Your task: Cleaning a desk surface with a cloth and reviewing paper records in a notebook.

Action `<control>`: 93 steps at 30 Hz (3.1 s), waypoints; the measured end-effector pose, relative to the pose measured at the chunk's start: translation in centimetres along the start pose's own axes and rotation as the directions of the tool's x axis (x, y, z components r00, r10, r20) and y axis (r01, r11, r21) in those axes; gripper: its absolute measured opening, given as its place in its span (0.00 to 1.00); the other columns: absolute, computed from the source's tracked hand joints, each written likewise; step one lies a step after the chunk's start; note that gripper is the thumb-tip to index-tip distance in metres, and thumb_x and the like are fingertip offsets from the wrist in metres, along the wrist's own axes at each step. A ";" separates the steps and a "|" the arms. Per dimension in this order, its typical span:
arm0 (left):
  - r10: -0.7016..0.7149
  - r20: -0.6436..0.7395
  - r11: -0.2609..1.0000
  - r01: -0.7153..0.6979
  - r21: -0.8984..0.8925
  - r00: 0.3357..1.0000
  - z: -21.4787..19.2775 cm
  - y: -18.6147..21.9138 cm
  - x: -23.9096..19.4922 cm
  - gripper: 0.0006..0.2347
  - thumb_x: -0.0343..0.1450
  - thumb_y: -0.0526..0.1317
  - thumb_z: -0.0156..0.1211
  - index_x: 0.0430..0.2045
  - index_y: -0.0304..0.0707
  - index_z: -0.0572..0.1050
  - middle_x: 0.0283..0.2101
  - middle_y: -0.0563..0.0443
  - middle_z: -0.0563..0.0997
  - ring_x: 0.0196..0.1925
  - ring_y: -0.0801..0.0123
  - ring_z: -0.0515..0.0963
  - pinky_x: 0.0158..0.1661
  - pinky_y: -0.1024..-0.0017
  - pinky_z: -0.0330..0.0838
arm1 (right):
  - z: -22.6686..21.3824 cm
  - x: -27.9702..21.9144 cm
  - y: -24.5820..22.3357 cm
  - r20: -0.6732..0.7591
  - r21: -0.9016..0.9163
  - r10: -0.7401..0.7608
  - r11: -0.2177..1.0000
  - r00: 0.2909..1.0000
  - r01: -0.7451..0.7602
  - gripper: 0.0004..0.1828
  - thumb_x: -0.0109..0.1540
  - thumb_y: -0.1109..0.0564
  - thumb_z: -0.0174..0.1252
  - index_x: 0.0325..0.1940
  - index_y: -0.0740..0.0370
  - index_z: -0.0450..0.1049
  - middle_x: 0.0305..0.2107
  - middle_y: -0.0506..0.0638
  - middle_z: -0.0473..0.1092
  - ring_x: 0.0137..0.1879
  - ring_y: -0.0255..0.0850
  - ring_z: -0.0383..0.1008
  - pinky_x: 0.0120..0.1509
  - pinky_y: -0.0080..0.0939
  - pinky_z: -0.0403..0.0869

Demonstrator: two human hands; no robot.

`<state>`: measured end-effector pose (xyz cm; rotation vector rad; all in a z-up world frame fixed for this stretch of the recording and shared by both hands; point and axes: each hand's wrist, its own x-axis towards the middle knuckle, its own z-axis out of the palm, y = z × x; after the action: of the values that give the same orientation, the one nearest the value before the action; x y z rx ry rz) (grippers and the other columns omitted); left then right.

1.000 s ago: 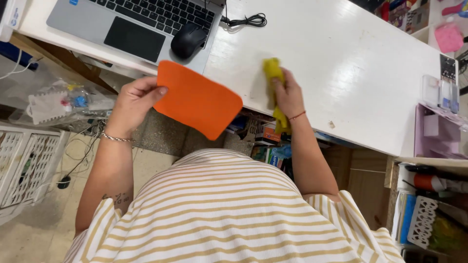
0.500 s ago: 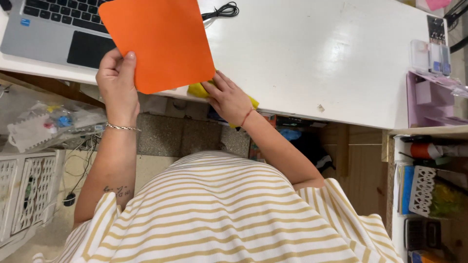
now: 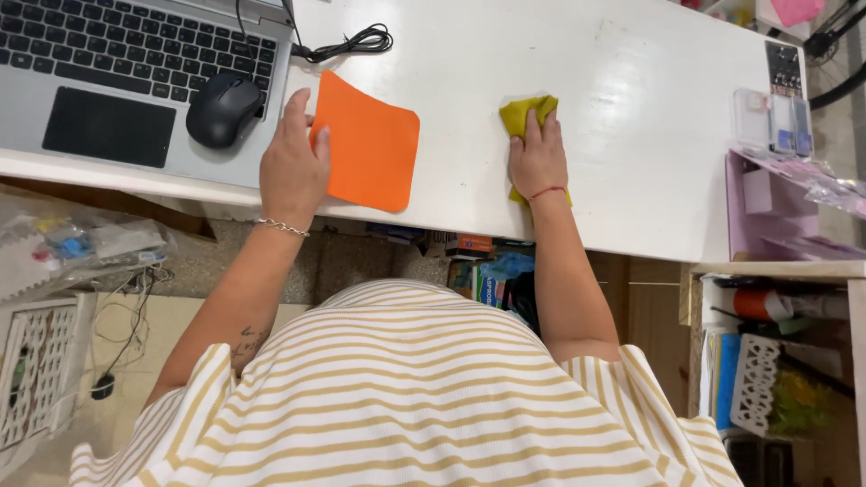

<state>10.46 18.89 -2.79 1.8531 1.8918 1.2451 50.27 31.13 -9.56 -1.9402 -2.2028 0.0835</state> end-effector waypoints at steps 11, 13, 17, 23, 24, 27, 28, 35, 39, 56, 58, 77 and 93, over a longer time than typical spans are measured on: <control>0.028 0.431 0.945 -0.165 0.284 0.902 5.3 1.7 -3.2 0.32 0.71 0.68 0.50 0.66 0.54 0.68 0.73 0.42 0.61 0.77 0.41 0.53 0.71 0.38 0.38 | 2.1 8.6 -3.0 0.135 -0.006 -0.080 0.997 0.988 0.082 0.36 0.71 0.39 0.43 0.82 0.49 0.50 0.76 0.65 0.44 0.81 0.59 0.48 0.86 0.52 0.45; 0.008 0.427 0.940 -0.152 0.304 0.904 5.3 1.5 -2.6 0.33 0.72 0.70 0.45 0.67 0.54 0.66 0.74 0.41 0.60 0.77 0.42 0.52 0.71 0.38 0.37 | 1.9 9.1 -3.2 0.133 -0.011 -0.084 0.996 0.988 0.086 0.37 0.70 0.38 0.43 0.81 0.50 0.50 0.76 0.66 0.44 0.81 0.59 0.48 0.86 0.51 0.46; 0.007 0.431 0.934 -0.159 0.318 0.902 5.1 0.6 -1.4 0.33 0.71 0.68 0.49 0.68 0.54 0.67 0.74 0.41 0.60 0.77 0.42 0.53 0.71 0.38 0.38 | 1.4 8.7 -3.7 0.131 -0.096 -0.042 0.994 0.990 0.055 0.39 0.68 0.35 0.47 0.82 0.43 0.49 0.76 0.62 0.44 0.79 0.61 0.51 0.82 0.61 0.51; 0.200 0.194 0.929 -0.249 0.272 0.960 1.0 -2.4 0.8 0.31 0.73 0.63 0.53 0.67 0.46 0.66 0.68 0.38 0.67 0.72 0.42 0.62 0.69 0.39 0.46 | -1.1 4.2 -10.3 -0.023 -0.065 -0.165 0.984 0.986 0.163 0.40 0.65 0.33 0.58 0.79 0.45 0.58 0.74 0.58 0.50 0.77 0.65 0.50 0.79 0.67 0.49; 0.295 0.021 0.901 -0.285 0.327 0.955 -0.3 -3.1 1.2 0.28 0.75 0.58 0.58 0.66 0.42 0.67 0.64 0.36 0.71 0.68 0.40 0.67 0.67 0.39 0.50 | -0.9 3.3 -11.5 -0.081 0.027 -0.303 0.952 0.950 0.306 0.39 0.66 0.34 0.62 0.76 0.50 0.63 0.72 0.59 0.54 0.76 0.65 0.53 0.77 0.65 0.53; 0.103 -0.020 0.929 -0.089 0.358 0.994 -5.7 -4.5 2.2 0.38 0.64 0.46 0.76 0.69 0.34 0.62 0.68 0.30 0.65 0.70 0.33 0.61 0.67 0.36 0.46 | -1.5 -0.9 -17.6 0.094 0.199 -0.451 0.882 0.887 0.427 0.40 0.63 0.36 0.62 0.77 0.43 0.60 0.75 0.56 0.50 0.77 0.68 0.49 0.79 0.69 0.52; 0.114 -0.015 0.928 -0.101 0.358 0.993 -6.3 -5.6 2.6 0.38 0.64 0.46 0.76 0.69 0.34 0.62 0.68 0.30 0.65 0.70 0.33 0.61 0.67 0.36 0.46 | -1.6 -1.2 -18.8 0.088 0.200 -0.443 0.886 0.892 0.419 0.40 0.63 0.36 0.62 0.77 0.43 0.60 0.75 0.56 0.50 0.77 0.68 0.49 0.79 0.69 0.52; -0.031 0.103 0.956 0.000 0.293 0.994 -7.0 -9.1 3.8 0.38 0.61 0.43 0.69 0.67 0.42 0.59 0.70 0.36 0.60 0.56 0.37 0.79 0.63 0.43 0.58 | -1.8 -2.4 -24.3 0.034 0.351 -0.472 0.831 0.881 0.432 0.31 0.67 0.38 0.59 0.72 0.47 0.66 0.71 0.54 0.56 0.78 0.63 0.50 0.79 0.71 0.47; 0.203 -0.012 0.949 -0.194 0.249 0.979 -6.3 -7.9 3.9 0.37 0.59 0.42 0.72 0.65 0.37 0.62 0.67 0.38 0.62 0.62 0.43 0.76 0.56 0.51 0.70 | -3.3 -3.1 -26.7 -0.069 0.426 -0.456 0.791 0.887 0.440 0.25 0.67 0.42 0.61 0.67 0.49 0.70 0.66 0.52 0.64 0.75 0.54 0.60 0.79 0.59 0.58; 0.206 0.258 0.968 -0.235 0.086 0.944 1.5 -0.8 2.2 0.40 0.69 0.47 0.67 0.74 0.38 0.49 0.74 0.21 0.45 0.57 0.33 0.79 0.63 0.43 0.67 | -3.5 -3.7 -24.2 0.322 0.793 -0.081 0.567 0.943 -0.222 0.33 0.70 0.39 0.53 0.73 0.62 0.64 0.50 0.61 0.76 0.56 0.49 0.80 0.60 0.47 0.78; 0.187 0.267 0.972 -0.219 0.091 0.945 1.7 -0.9 1.9 0.41 0.69 0.48 0.67 0.74 0.39 0.47 0.74 0.21 0.44 0.58 0.33 0.79 0.63 0.43 0.68 | -3.9 -3.6 -23.9 0.320 0.766 -0.082 0.608 0.944 -0.208 0.31 0.70 0.40 0.53 0.71 0.61 0.67 0.43 0.57 0.80 0.52 0.46 0.81 0.60 0.47 0.77; 0.599 0.011 0.800 -0.599 0.020 0.801 8.4 6.7 -0.8 0.23 0.77 0.52 0.55 0.66 0.46 0.69 0.67 0.40 0.70 0.67 0.48 0.72 0.66 0.46 0.59 | -0.7 -2.7 -10.5 -0.097 0.149 -0.418 0.891 0.903 0.429 0.29 0.68 0.55 0.59 0.73 0.59 0.65 0.69 0.73 0.55 0.71 0.71 0.61 0.75 0.62 0.65; 0.562 0.320 0.825 -0.546 -0.148 0.763 14.3 10.2 -6.0 0.25 0.76 0.53 0.55 0.66 0.41 0.65 0.66 0.38 0.68 0.67 0.47 0.72 0.67 0.45 0.58 | -5.1 -11.3 9.5 -0.144 -0.040 0.112 0.992 0.983 -0.119 0.34 0.66 0.44 0.58 0.72 0.65 0.66 0.63 0.72 0.62 0.65 0.68 0.68 0.71 0.59 0.69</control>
<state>28.47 17.83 -7.04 2.5158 1.1458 0.9768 61.84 20.78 -7.53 -2.0315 -2.0198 -0.0889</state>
